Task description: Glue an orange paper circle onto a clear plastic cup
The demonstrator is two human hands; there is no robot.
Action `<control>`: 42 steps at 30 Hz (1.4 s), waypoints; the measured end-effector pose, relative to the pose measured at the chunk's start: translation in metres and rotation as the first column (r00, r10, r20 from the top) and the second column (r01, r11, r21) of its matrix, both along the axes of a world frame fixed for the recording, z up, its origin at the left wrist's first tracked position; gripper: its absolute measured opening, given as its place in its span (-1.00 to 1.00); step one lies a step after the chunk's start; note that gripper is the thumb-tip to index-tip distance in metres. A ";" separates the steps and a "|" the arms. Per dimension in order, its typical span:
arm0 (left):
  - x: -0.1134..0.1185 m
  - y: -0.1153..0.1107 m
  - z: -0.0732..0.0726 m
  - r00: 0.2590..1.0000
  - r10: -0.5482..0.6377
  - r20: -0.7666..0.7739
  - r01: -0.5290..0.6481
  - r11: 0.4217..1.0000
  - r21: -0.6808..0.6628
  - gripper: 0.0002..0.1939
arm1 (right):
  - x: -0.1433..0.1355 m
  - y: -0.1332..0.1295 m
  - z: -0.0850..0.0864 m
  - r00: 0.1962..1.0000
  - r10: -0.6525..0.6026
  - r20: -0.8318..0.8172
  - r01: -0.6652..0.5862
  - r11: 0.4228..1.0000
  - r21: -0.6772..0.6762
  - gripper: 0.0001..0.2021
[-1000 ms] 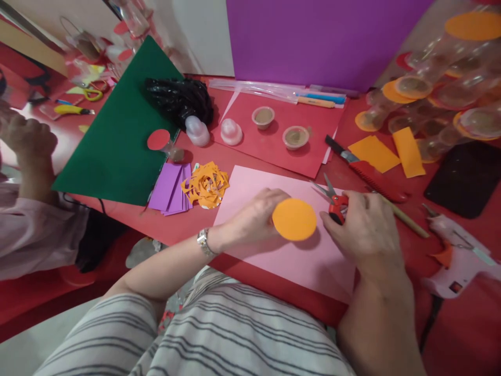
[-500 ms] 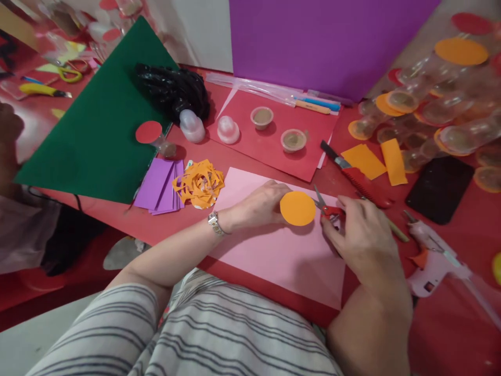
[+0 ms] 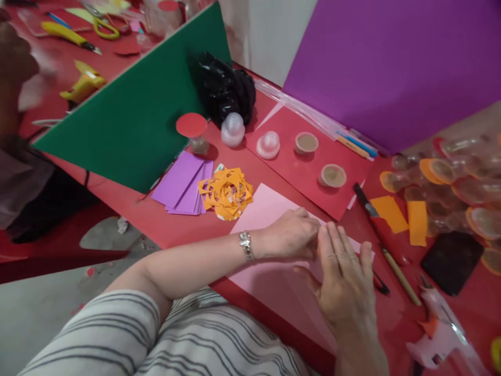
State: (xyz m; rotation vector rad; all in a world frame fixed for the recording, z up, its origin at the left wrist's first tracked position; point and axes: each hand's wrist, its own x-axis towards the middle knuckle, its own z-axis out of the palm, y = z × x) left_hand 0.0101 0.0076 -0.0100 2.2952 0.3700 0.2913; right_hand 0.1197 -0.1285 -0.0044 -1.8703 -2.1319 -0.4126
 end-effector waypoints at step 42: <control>-0.016 0.027 0.011 0.988 -0.153 -0.002 0.152 0.986 -0.071 -0.94 | -0.004 0.004 0.001 0.993 -0.028 -0.115 0.036 0.997 0.073 -0.36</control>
